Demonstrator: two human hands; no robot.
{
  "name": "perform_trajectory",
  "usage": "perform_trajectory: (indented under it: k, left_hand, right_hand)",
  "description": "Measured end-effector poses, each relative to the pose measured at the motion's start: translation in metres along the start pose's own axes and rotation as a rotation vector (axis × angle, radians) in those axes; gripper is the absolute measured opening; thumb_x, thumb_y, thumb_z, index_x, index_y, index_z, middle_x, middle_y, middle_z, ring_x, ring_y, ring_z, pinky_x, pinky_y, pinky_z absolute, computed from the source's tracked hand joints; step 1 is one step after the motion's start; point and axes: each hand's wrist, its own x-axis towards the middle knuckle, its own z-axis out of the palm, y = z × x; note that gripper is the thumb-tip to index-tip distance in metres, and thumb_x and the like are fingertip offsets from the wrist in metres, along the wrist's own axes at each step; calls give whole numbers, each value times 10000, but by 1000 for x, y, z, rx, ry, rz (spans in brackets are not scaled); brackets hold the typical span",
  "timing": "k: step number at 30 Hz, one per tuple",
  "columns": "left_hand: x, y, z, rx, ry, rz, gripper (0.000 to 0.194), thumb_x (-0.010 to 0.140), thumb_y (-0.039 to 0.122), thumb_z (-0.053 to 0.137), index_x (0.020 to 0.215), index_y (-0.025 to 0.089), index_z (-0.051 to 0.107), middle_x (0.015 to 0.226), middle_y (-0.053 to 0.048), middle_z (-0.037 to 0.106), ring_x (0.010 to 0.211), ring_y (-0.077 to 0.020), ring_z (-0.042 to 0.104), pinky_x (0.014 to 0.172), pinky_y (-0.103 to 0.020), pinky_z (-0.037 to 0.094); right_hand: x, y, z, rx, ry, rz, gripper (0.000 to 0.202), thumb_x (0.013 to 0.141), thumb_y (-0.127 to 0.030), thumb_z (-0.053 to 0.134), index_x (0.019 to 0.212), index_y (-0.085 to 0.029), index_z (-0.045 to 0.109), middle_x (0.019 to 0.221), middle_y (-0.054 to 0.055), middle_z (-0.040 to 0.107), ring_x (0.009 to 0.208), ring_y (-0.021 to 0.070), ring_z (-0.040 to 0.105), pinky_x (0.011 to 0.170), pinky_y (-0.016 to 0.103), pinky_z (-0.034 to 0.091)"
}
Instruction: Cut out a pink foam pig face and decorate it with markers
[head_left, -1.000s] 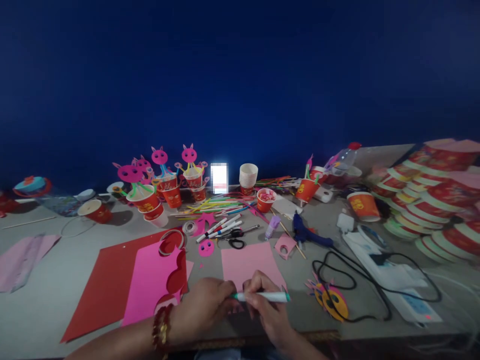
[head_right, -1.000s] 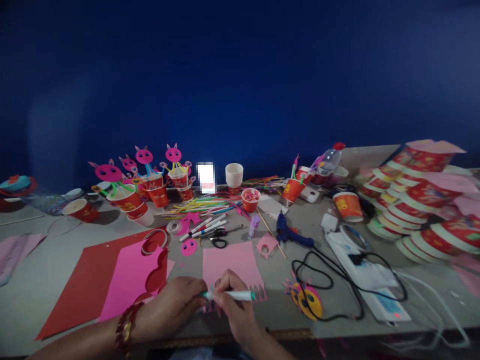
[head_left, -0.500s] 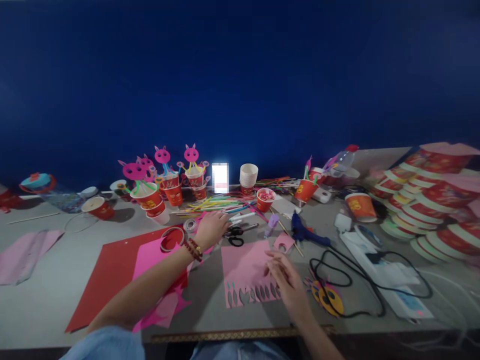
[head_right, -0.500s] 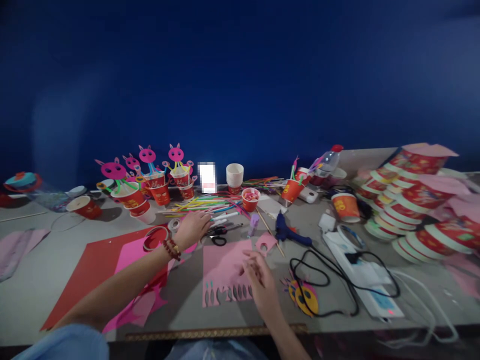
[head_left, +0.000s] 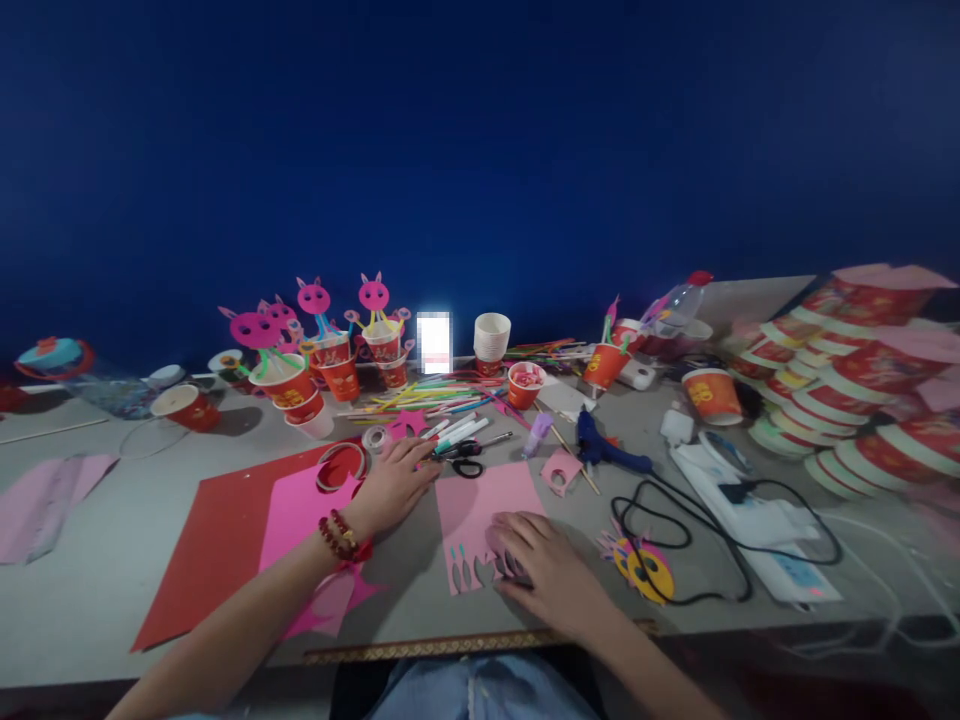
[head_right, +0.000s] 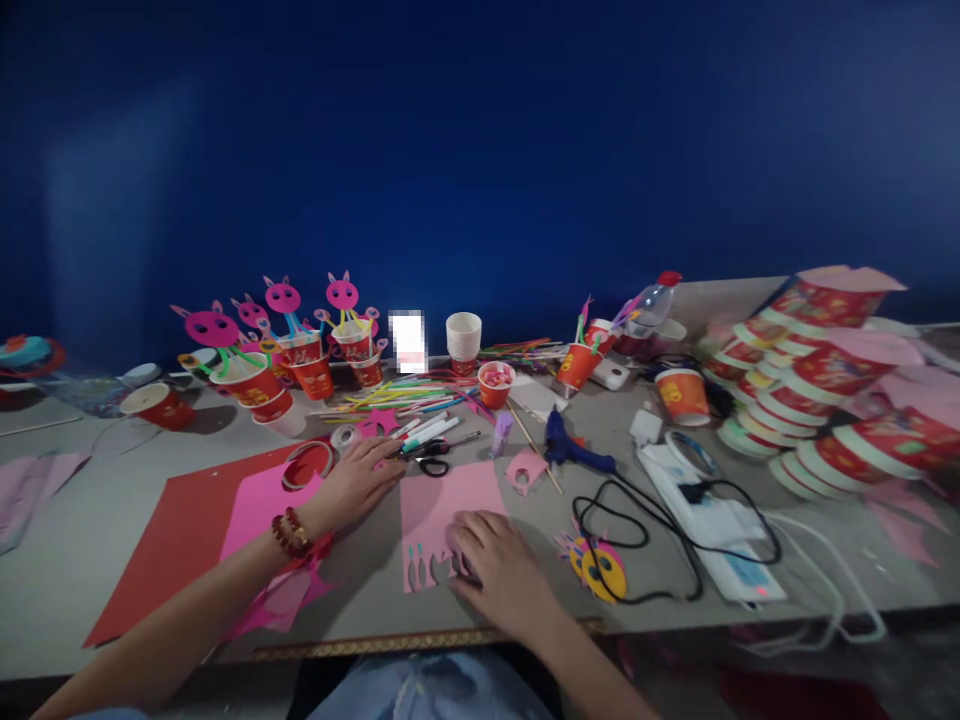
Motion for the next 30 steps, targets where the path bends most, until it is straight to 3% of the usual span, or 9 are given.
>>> perform_trajectory:
  k: [6, 12, 16, 19, 23, 25, 27, 30]
  left_hand:
    - [2, -3, 15, 61, -31, 48, 370, 951, 340, 535, 1309, 263, 579, 1488, -67, 458, 1370, -290, 355, 1153, -505, 220]
    - [14, -9, 29, -6, 8, 5, 397, 955, 310, 523, 1331, 187, 551, 1440, -96, 510, 1345, -275, 388, 1144, -466, 259]
    - [17, -9, 34, -85, 32, -18, 389, 935, 280, 546, 1308, 170, 565, 1434, -118, 511, 1347, -303, 383, 1134, -502, 271]
    - [19, -5, 32, -177, 56, -37, 377, 917, 255, 556, 1286, 181, 581, 1462, -120, 478, 1363, -311, 362, 1143, -517, 256]
    - [16, 1, 18, -339, 119, -103, 279, 939, 269, 496, 1157, 190, 651, 1436, -126, 491, 1346, -310, 377, 1126, -502, 283]
    - [10, 4, 7, -434, 152, -179, 293, 972, 319, 433, 1041, 166, 673, 1262, -152, 604, 1218, -303, 498, 1044, -476, 380]
    - [-1, 10, -3, -543, 156, -260, 424, 1008, 386, 336, 885, 150, 666, 940, -133, 683, 928, -254, 625, 854, -399, 494]
    - [-21, 24, -15, -748, 61, -307, 697, 1029, 451, 95, 686, 146, 619, 569, -67, 612, 517, -155, 584, 541, -262, 481]
  right_hand:
    - [7, 3, 6, -110, -14, -96, 195, 900, -187, 616, 1090, -212, 654, 1179, 77, 671, 1086, 277, 561, 977, 458, 441]
    - [-1, 4, 16, -54, 80, -119, 197, 880, -119, 591, 1033, -214, 671, 1076, 61, 699, 1021, 247, 576, 952, 421, 446]
    - [-4, 3, 10, 67, 176, -95, 163, 886, -122, 544, 960, -210, 660, 998, 65, 691, 963, 228, 591, 893, 381, 463]
    - [-5, -1, 0, 163, 220, -62, 137, 887, -129, 514, 880, -201, 631, 925, 66, 676, 898, 213, 603, 815, 342, 477]
    - [-9, -9, -13, 290, 311, -87, 140, 874, -117, 498, 805, -206, 581, 857, 50, 673, 832, 193, 621, 743, 301, 481]
    - [-11, -12, -23, 343, 388, -76, 140, 880, -120, 490, 802, -211, 563, 872, 53, 678, 834, 192, 633, 723, 288, 487]
    - [-11, -16, -32, 388, 499, -29, 141, 897, -129, 483, 810, -216, 552, 894, 60, 682, 840, 191, 648, 716, 280, 500]
    - [-2, -27, -42, 378, 688, -19, 140, 900, -109, 486, 851, -222, 553, 947, 78, 699, 880, 200, 671, 752, 293, 524]
